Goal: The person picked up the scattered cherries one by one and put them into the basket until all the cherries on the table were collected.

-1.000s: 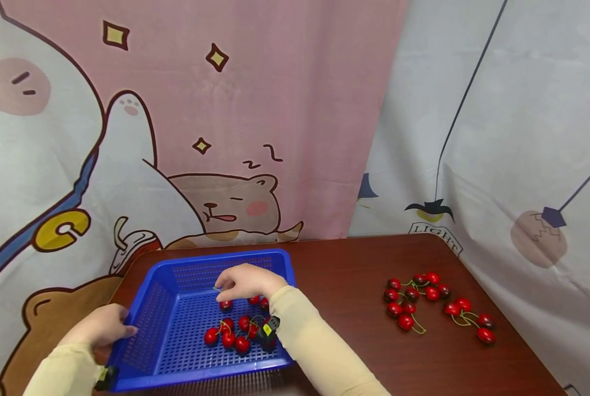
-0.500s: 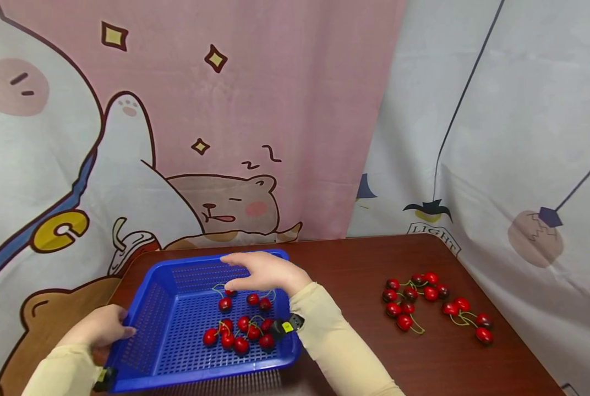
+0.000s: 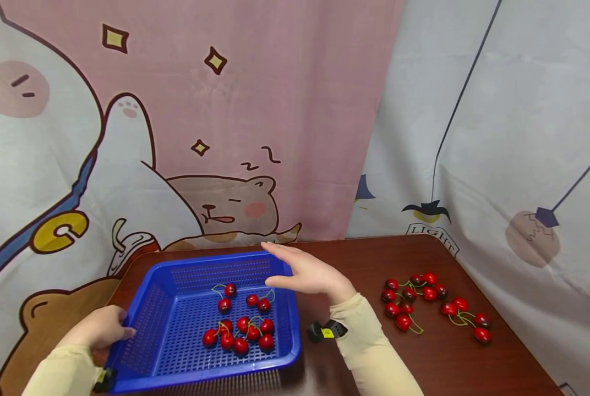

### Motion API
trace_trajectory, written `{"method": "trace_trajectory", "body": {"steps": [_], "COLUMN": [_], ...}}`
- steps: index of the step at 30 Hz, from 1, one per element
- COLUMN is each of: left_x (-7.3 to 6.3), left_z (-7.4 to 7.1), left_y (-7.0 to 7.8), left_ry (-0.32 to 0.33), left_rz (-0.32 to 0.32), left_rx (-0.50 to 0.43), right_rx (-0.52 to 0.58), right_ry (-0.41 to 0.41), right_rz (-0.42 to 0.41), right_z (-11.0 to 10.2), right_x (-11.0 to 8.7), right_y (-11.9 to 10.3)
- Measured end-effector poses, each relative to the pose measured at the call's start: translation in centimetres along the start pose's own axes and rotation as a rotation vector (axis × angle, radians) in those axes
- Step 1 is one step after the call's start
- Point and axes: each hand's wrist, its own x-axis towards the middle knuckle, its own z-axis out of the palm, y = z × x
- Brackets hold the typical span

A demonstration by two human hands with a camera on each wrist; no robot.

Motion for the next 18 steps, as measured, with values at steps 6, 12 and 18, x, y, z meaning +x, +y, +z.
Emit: {"method": "trace_trajectory", "body": {"steps": [6, 12, 18], "left_x": [-0.1, -0.1, 0.0], "left_z": [0.0, 0.0, -0.2], "left_y": [0.2, 0.2, 0.2], "left_ry": [0.004, -0.023, -0.038], "left_rz": [-0.002, -0.03, -0.044], "left_rx": [-0.008, -0.038, -0.042], "right_rx": [0.024, 0.058, 0.087], "right_ry": [0.075, 0.117, 0.139], "right_rz": [0.056, 0.131, 0.179], "right_z": [0.4, 1.4, 2.0], "right_x": [-2.4, -5.0, -7.8], "right_y": [2.5, 5.2, 7.8]}}
